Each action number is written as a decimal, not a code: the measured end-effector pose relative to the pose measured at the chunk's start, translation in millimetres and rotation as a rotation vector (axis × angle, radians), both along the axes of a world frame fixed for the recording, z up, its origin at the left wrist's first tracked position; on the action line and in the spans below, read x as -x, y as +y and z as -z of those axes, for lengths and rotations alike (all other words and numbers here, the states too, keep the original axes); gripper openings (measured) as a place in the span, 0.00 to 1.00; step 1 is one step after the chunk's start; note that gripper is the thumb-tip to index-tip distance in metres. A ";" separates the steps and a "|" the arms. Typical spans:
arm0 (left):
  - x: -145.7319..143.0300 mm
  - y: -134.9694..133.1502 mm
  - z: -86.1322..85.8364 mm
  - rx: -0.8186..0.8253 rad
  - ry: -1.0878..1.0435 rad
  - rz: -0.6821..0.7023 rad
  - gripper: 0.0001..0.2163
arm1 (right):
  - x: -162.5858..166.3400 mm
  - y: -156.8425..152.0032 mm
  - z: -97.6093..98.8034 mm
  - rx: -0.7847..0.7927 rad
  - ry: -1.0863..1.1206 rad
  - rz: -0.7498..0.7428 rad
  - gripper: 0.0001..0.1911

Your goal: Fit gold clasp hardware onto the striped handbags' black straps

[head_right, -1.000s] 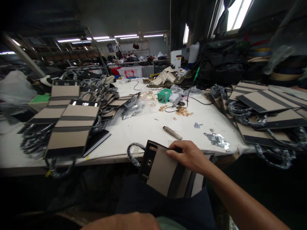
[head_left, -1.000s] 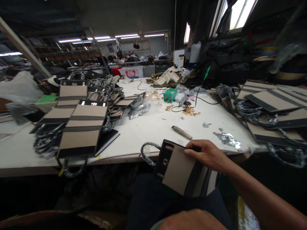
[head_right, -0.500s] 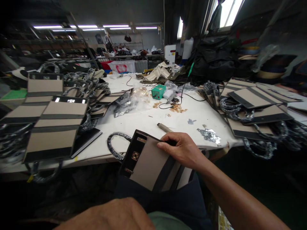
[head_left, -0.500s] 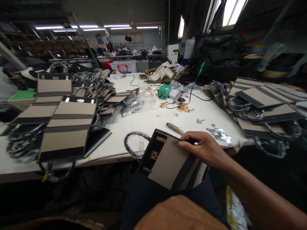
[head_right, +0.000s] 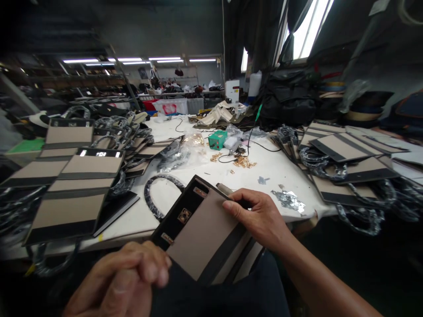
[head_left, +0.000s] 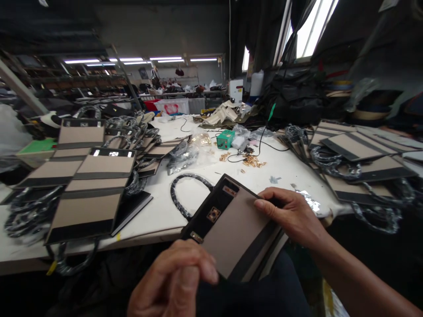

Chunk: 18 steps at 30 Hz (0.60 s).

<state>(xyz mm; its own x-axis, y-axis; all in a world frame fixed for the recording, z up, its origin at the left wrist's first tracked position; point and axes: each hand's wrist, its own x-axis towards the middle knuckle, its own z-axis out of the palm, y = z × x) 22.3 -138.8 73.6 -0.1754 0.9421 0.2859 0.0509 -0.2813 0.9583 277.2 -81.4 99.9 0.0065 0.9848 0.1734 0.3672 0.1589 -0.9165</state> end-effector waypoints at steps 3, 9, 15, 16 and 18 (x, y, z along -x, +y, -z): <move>7.6 24.9 7.3 -0.086 -0.266 -0.165 0.11 | -1.0 1.8 1.9 0.023 0.133 0.077 0.19; 20.8 47.6 23.9 0.252 -0.352 0.006 0.24 | 14.0 6.1 18.3 0.051 0.464 0.132 0.18; 15.4 51.5 11.4 0.432 -0.563 0.318 0.26 | 33.3 0.9 42.2 0.104 0.730 0.090 0.17; 17.3 53.3 10.5 0.449 -0.587 0.331 0.26 | 35.3 -0.8 44.5 0.120 0.758 0.079 0.17; 24.3 58.0 11.2 0.499 -0.660 0.382 0.24 | 38.8 -4.0 46.7 0.168 0.811 0.051 0.18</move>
<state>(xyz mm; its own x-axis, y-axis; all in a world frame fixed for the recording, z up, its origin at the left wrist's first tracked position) -2.0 -80.8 62.5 0.1909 0.9570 -0.2184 -0.5627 0.2890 0.7745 238.4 -85.5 53.2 0.1113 0.9923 -0.0541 -0.4150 -0.0030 -0.9098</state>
